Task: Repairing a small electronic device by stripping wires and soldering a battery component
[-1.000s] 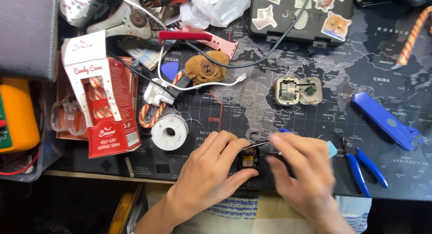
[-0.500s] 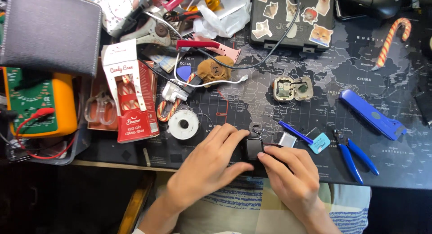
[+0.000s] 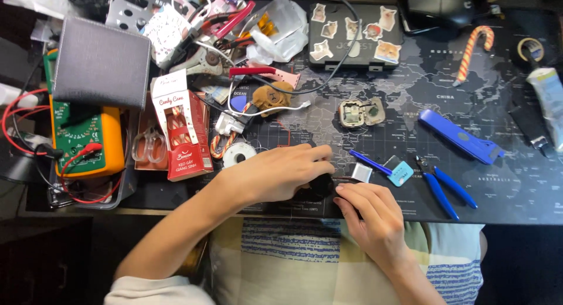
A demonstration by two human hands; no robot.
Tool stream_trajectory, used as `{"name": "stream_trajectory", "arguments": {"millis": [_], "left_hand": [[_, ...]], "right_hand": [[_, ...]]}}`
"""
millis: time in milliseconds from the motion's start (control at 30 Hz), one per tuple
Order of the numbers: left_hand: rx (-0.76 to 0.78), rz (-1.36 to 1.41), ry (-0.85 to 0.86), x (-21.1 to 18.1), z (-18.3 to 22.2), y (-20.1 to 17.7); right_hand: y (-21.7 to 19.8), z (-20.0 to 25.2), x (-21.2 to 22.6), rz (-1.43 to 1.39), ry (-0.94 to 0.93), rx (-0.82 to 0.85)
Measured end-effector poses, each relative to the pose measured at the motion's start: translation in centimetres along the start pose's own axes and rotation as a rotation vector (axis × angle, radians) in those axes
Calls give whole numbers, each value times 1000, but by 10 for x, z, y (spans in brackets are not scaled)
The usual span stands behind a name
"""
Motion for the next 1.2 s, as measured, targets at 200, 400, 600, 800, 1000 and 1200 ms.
{"name": "stream_trajectory", "arguments": {"millis": [200, 400, 600, 800, 1000, 1200], "left_hand": [[10, -139, 62, 6, 2, 7], [-60, -66, 99, 9, 3, 9], [-79, -57, 106, 11, 3, 11], [-86, -87, 90, 8, 1, 14], [-216, -114, 121, 0, -3, 20], [-224, -105, 110, -6, 1, 19]], "right_hand": [[-3, 2, -3, -39, 5, -38], [-4, 2, -3, -36, -9, -44], [-5, 3, -4, -44, -7, -54], [-6, 6, -5, -58, 6, -65], [-8, 9, -5, -63, 29, -71], [-9, 14, -5, -84, 63, -88]]}}
Point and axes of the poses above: each hand's wrist, its own z-axis away from the middle knuckle, its own y-axis out of the palm, x = y × z, the point moved 2 cm from there along -z, towards the middle knuckle, and after that the axes turned 2 degrees about -x, right-handed, at the moved point
